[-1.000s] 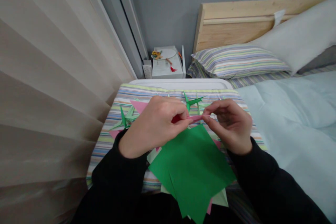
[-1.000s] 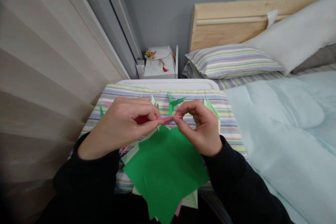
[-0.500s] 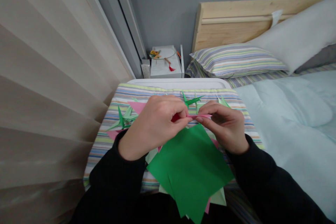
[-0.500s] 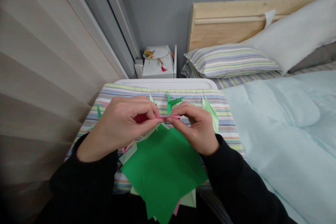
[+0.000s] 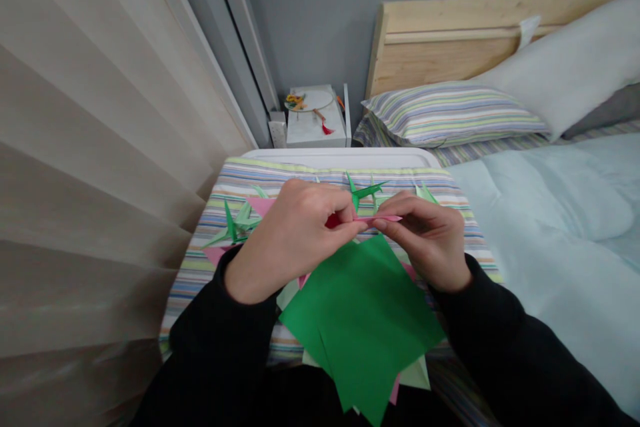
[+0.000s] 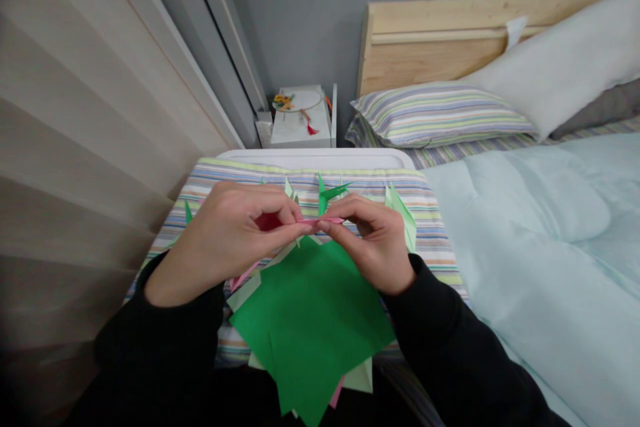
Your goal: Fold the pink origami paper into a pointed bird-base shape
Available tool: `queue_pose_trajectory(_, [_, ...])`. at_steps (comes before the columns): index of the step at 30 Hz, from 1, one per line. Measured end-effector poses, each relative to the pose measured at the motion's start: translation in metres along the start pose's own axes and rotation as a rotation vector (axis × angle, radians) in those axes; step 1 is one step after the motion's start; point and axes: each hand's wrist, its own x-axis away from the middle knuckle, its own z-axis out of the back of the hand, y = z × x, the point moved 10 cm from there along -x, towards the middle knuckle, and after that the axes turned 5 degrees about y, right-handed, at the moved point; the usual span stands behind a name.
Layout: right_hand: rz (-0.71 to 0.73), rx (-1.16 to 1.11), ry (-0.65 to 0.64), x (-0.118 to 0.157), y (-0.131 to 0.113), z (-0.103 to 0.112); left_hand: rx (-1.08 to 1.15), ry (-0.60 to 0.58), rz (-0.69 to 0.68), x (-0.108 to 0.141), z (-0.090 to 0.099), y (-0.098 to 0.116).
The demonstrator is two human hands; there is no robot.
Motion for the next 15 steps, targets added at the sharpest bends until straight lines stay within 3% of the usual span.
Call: queue_pose_trajectory(15, [-0.001, -0.007, -0.022, 0.0018, 0.0003, -0.0006, 0.067, -0.034, 0.077, 0.0004, -0.0015, -0.0064])
